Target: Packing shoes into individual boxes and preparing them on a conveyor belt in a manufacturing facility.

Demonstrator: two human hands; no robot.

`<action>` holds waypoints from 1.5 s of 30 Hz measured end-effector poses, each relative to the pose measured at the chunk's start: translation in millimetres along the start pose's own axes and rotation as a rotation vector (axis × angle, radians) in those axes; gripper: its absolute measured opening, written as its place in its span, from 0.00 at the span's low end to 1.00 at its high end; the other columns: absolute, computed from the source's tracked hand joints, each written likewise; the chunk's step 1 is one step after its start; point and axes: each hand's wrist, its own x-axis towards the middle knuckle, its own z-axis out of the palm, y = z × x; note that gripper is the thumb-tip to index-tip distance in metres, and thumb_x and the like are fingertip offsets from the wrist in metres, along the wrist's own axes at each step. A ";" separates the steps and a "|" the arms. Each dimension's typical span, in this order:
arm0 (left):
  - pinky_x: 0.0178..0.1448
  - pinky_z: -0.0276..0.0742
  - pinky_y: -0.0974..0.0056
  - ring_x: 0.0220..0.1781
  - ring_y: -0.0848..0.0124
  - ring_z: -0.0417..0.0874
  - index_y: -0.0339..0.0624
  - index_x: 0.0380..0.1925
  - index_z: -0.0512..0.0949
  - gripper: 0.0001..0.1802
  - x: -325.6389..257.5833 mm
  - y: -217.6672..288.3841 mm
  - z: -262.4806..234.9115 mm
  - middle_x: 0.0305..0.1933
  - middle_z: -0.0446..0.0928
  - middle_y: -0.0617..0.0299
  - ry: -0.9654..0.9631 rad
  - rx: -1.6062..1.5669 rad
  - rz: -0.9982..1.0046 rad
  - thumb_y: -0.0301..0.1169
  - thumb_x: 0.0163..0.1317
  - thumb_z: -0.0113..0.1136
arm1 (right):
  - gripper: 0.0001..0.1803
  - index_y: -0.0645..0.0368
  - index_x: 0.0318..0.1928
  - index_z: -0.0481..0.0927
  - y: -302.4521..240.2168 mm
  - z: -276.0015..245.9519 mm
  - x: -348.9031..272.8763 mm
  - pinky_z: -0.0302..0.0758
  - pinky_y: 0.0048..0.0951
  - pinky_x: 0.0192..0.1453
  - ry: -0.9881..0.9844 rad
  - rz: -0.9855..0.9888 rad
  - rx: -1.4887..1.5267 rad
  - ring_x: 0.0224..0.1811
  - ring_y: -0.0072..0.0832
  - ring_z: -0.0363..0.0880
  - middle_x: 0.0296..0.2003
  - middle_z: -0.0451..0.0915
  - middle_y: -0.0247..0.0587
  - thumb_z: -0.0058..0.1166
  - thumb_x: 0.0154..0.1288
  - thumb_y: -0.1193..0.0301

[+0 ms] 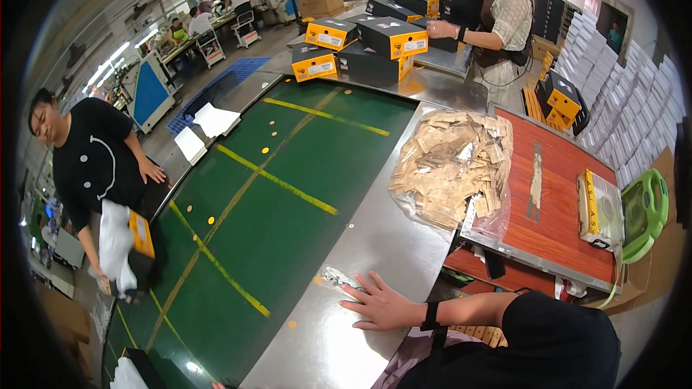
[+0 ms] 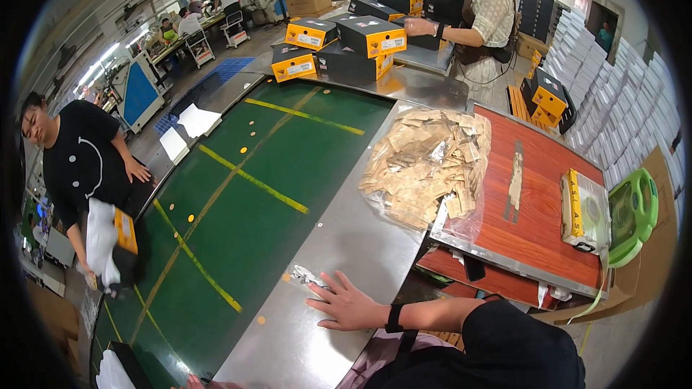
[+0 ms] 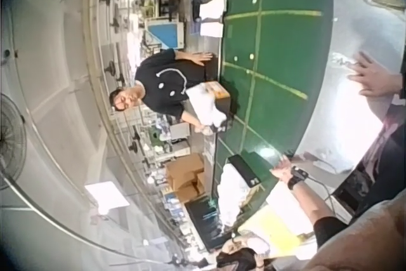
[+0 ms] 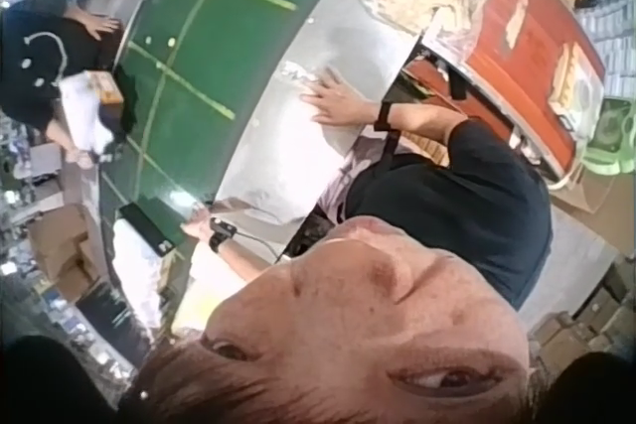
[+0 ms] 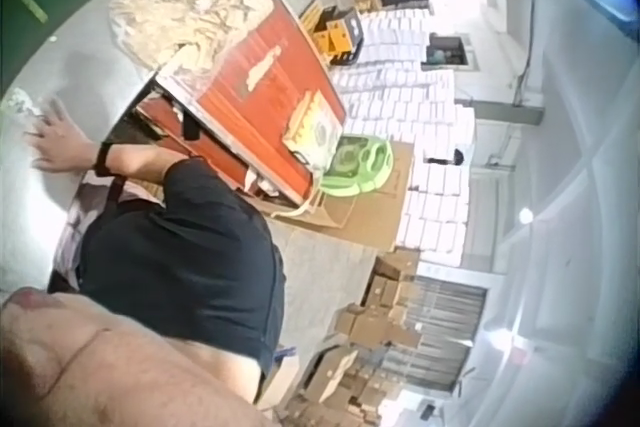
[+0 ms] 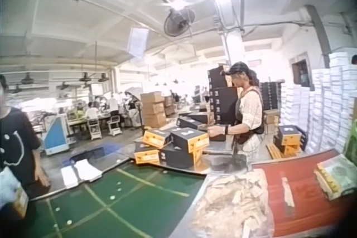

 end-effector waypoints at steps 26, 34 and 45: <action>0.73 0.57 0.50 0.72 0.53 0.58 0.39 0.68 0.59 0.37 123.4 -6.5 -52.5 0.72 0.58 0.49 -0.024 0.115 0.148 0.52 0.66 0.49 | 0.32 0.47 0.68 0.65 -0.3 -0.4 -2.2 0.49 0.66 0.71 -0.079 0.007 -0.016 0.72 0.58 0.50 0.70 0.56 0.50 0.46 0.68 0.48; 0.75 0.58 0.55 0.75 0.54 0.57 0.32 0.72 0.41 0.50 131.1 -3.0 -109.4 0.76 0.50 0.47 -0.230 -0.082 -0.141 0.58 0.64 0.47 | 0.34 0.55 0.65 0.67 0.8 2.6 6.2 0.46 0.69 0.70 -0.173 0.027 -0.041 0.71 0.63 0.51 0.69 0.59 0.55 0.49 0.65 0.48; 0.47 0.78 0.58 0.51 0.63 0.75 0.46 0.66 0.59 0.35 65.4 2.5 -33.9 0.70 0.59 0.54 0.212 0.101 0.217 0.54 0.67 0.49 | 0.34 0.57 0.64 0.68 -10.9 1.7 10.2 0.40 0.67 0.72 -0.134 0.050 -0.015 0.72 0.65 0.46 0.69 0.57 0.59 0.59 0.58 0.59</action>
